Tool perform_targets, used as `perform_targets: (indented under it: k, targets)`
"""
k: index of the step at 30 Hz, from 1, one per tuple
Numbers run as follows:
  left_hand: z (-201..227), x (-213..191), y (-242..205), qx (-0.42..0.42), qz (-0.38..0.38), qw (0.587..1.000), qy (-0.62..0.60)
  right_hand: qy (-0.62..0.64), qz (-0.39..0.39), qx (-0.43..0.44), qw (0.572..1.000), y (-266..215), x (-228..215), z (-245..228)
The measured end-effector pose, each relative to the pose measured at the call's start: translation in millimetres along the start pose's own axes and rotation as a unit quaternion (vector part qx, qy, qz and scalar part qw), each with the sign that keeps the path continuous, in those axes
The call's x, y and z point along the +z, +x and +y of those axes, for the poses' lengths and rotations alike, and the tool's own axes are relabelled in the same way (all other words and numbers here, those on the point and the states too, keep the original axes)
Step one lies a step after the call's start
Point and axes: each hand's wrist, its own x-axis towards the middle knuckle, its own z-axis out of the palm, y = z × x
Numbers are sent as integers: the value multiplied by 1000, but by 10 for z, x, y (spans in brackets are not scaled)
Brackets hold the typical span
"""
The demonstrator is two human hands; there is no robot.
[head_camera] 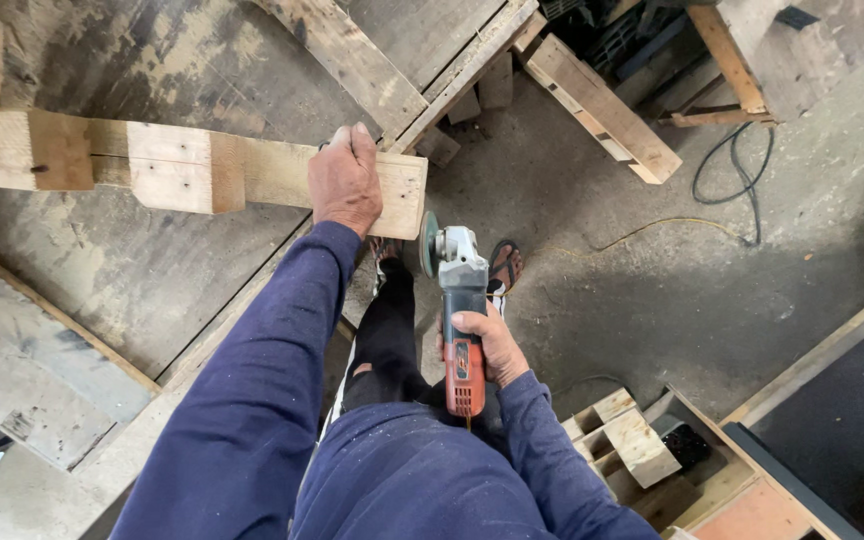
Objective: The person uses an angle grinder with a sanding disc to smooth the surfaces of small wooden blocks arranged on a workbench. They systematically sand each block, repositioning them as needed to access different sides.
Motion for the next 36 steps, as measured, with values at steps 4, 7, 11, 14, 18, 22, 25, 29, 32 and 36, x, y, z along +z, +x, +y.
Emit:
perform_targets:
  k: [4,7,11,14,18,22,25,29,32,36]
  targets:
    - [-20,-24,-85,-13,7,997,-76,-36,70,20,997,64,-128,21]
    - [-60,-220,-79,-26,32,980,-193,-18,78,-14,997,78,-125,-90]
    - [-285,-646,-336,72,1,990,-120,-23,56,-69,996,-66,-140,-216]
    - [-477,-1034,-306,142,-76,978,132,-45,46,-91,994,-97,-95,-346]
    - [-751,-1430,162,185,-181,847,465,-36,79,-103,991,-1,56,-436]
    - [-1046,-1589,472,213,-267,840,422,-25,75,-89,993,50,109,-409]
    - [-1185,-1626,519,249,-281,828,416,-28,96,-76,992,117,49,-366]
    - [-1222,-1704,625,289,-278,775,489,-5,101,-44,994,191,-151,-406]
    - [-1162,-1791,538,308,-288,774,472,13,81,-16,997,185,-271,-441]
    - [-823,-1694,333,274,-248,835,408,6,91,-32,995,226,-390,-560]
